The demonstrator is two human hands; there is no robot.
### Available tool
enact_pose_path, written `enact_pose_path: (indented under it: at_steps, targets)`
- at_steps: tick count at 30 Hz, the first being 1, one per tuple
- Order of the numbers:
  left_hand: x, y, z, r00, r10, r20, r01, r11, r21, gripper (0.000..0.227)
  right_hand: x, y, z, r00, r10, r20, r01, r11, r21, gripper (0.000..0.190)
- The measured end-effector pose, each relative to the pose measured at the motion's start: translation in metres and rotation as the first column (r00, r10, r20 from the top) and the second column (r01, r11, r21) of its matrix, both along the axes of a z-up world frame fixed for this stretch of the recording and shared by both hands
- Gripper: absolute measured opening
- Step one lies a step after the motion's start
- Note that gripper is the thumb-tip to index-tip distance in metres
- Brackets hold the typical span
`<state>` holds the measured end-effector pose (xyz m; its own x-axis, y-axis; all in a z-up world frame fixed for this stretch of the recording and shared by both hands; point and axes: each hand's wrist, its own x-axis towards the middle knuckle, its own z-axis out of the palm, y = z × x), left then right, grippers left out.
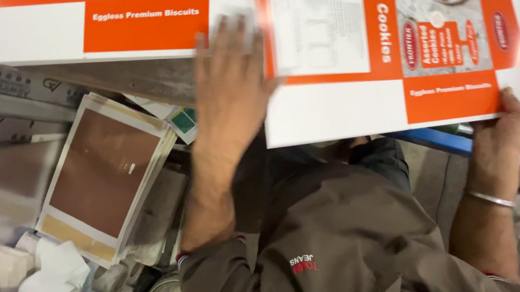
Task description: The person sits on the floor and repeatedly feeds flat printed sheets into a blue manual laminating or folding machine. They pull the processed sheets out and stack them on their lap.
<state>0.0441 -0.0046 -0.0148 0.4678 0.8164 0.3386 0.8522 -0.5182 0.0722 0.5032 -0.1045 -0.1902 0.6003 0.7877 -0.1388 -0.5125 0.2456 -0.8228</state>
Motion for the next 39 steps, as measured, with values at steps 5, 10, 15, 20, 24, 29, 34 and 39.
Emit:
enact_pose_path:
  at_steps: [5, 10, 15, 20, 24, 29, 34, 39]
  targets:
    - [-0.037, 0.038, -0.004, 0.996, 0.087, -0.018, -0.082, 0.979, 0.184, 0.045, 0.078, -0.022, -0.067, 0.972, -0.223, 0.071, 0.218, 0.973, 0.079, 0.044]
    - [-0.043, 0.041, 0.008, 0.993, -0.03, 0.117, 0.008, 0.982, 0.188, 0.039, 0.074, -0.059, -0.071, 0.898, -0.267, 0.348, 0.291, 0.957, -0.016, 0.046]
    - [-0.037, 0.034, 0.013, 0.994, 0.008, 0.111, -0.04, 0.957, 0.287, 0.042, 0.03, -0.124, -0.067, 0.949, -0.29, 0.125, 0.302, 0.95, -0.085, 0.049]
    - [-0.037, 0.043, 0.002, 0.994, 0.04, 0.101, -0.071, 0.944, 0.323, 0.048, 0.004, -0.123, -0.051, 0.93, -0.305, 0.205, 0.332, 0.936, -0.115, 0.049]
    - [-0.045, 0.049, -0.002, 0.992, 0.046, 0.121, -0.08, 0.952, 0.295, 0.04, 0.014, -0.082, -0.054, 0.932, -0.304, 0.195, 0.328, 0.939, -0.104, 0.042]
    - [-0.044, 0.049, 0.002, 0.99, 0.063, 0.126, -0.095, 0.959, 0.266, 0.046, 0.021, -0.019, -0.061, 0.926, -0.378, 0.005, 0.378, 0.924, -0.055, 0.04]
    - [-0.043, 0.043, 0.001, 0.995, 0.055, 0.077, -0.074, 0.96, 0.27, 0.056, -0.002, -0.004, -0.062, 0.987, -0.15, -0.053, 0.134, 0.965, -0.227, 0.033]
    - [-0.076, 0.054, 0.023, 0.979, -0.078, 0.187, 0.065, 0.995, 0.073, 0.045, -0.04, -0.012, -0.048, 0.99, 0.119, -0.078, -0.137, 0.938, -0.317, 0.037]
